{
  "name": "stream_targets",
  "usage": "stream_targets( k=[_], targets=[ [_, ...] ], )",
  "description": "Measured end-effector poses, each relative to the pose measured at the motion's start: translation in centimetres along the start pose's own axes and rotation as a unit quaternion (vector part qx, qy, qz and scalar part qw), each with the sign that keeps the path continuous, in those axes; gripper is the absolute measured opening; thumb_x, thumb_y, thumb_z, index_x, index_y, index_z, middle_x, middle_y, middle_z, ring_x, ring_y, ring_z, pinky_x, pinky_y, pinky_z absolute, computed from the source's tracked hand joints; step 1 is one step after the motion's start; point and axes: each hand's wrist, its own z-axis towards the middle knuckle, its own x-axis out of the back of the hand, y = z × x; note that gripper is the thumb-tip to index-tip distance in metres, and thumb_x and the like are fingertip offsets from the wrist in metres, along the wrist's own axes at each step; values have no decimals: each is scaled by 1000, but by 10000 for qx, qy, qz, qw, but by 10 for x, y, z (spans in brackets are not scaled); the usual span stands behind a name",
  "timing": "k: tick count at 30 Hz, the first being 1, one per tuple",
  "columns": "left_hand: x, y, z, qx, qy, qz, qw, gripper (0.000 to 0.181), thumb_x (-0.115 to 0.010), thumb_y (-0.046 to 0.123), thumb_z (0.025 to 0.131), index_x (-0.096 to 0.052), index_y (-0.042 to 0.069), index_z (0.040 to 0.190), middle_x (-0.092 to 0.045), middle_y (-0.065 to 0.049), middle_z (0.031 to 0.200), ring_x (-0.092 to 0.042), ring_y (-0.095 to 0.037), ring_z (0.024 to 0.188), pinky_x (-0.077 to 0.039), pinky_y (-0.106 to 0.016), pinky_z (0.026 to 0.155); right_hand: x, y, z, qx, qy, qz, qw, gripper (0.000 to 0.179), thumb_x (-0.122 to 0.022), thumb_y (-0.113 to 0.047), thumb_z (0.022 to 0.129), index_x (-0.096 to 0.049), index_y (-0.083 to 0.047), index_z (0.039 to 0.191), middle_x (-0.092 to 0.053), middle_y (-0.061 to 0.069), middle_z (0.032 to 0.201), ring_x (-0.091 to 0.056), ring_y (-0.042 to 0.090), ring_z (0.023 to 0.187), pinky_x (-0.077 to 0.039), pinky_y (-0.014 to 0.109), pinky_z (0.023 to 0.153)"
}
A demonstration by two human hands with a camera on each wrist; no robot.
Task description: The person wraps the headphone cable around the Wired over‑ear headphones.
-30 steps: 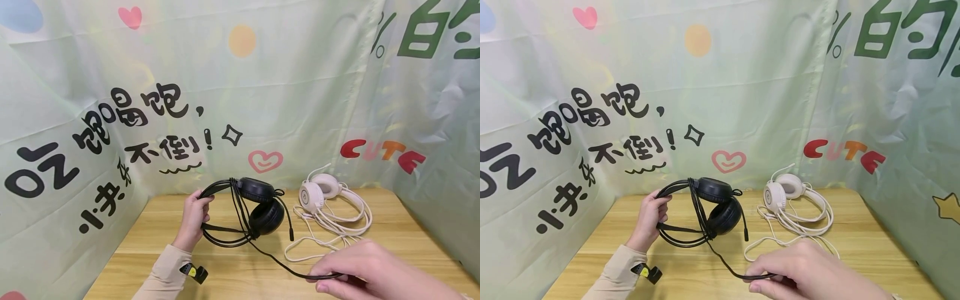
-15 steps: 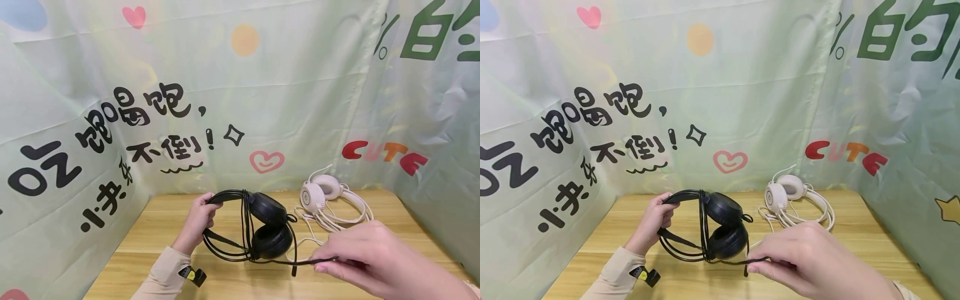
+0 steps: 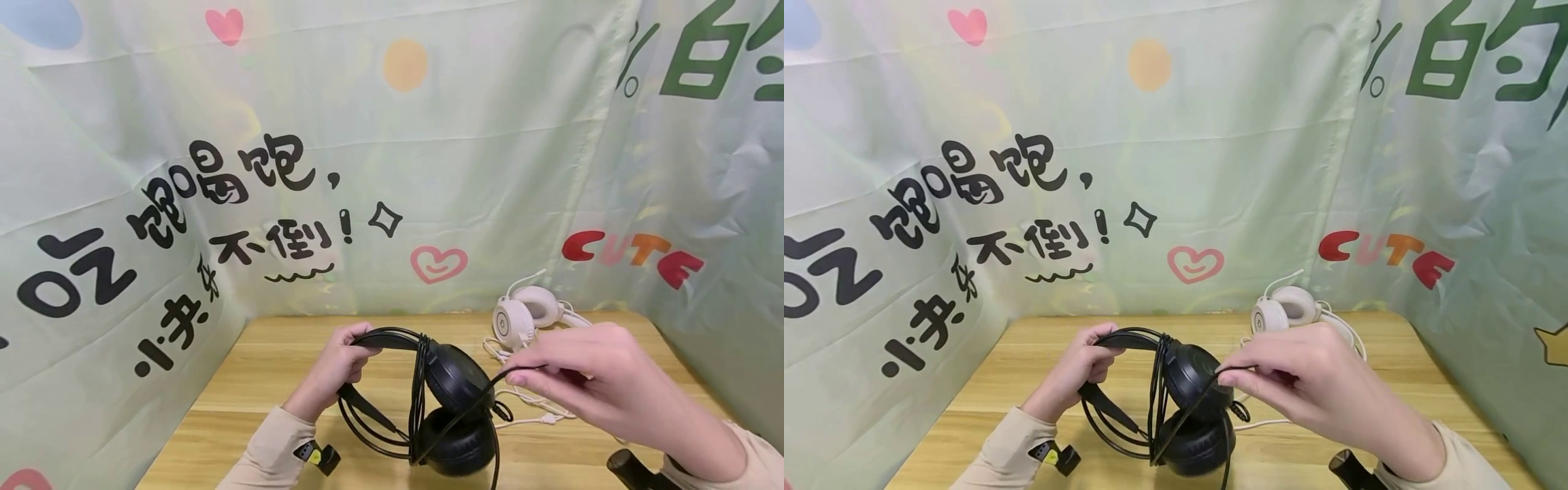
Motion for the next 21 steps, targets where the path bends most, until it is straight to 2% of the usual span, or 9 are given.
stream_targets(
  k=[5, 9, 13, 17, 21],
  targets=[
    [-7, 2, -2, -81, -405, 93, 9991, 12, -62, 4, 97, -57, 9, 88, -27, 10, 57, -20, -6, 46, -22, -19, 44, -2, 6, 0, -182, -24, -215, 9996, 17, -68, -29, 107, -78, -16, 99, -71, -8, 83, -52, -8, 68, -39, 3, 61],
    [-12, 3, -2, -130, -701, 90, 9974, 11, -61, 3, 97, -53, 2, 89, -26, 11, 57, -18, -5, 46, -21, -19, 43, -4, 13, -2, -386, -66, -172, 9991, 16, -69, -30, 106, -79, -18, 102, -73, -9, 85, -53, -8, 70, -40, 3, 62],
    [-17, 3, -2, -173, -942, 58, 9954, 18, -62, 4, 98, -48, -6, 91, -26, 12, 56, -17, -4, 46, -19, -20, 43, -6, 21, -4, -621, -74, -61, 9980, 16, -69, -31, 105, -79, -19, 103, -68, -13, 81, -48, -9, 67, -39, 3, 59],
    [-20, 4, -2, -209, -1135, 17, 9933, 23, -64, 7, 100, -48, -8, 92, -26, 13, 57, -18, -4, 45, -18, -20, 43, -9, 29, -6, -851, -71, 8, 9963, 16, -70, -33, 105, -79, -20, 103, -65, -15, 79, -47, -9, 66, -40, 4, 58],
    [-22, 4, -2, -247, -1362, -65, 9903, 20, -63, 6, 99, -49, -8, 94, -26, 12, 58, -17, -5, 45, -17, -20, 43, -12, 37, -8, -1095, -91, 93, 9939, 3, -78, -23, 100, -80, -23, 102, -68, -14, 81, -48, -8, 67, -41, 6, 58]
  ],
)
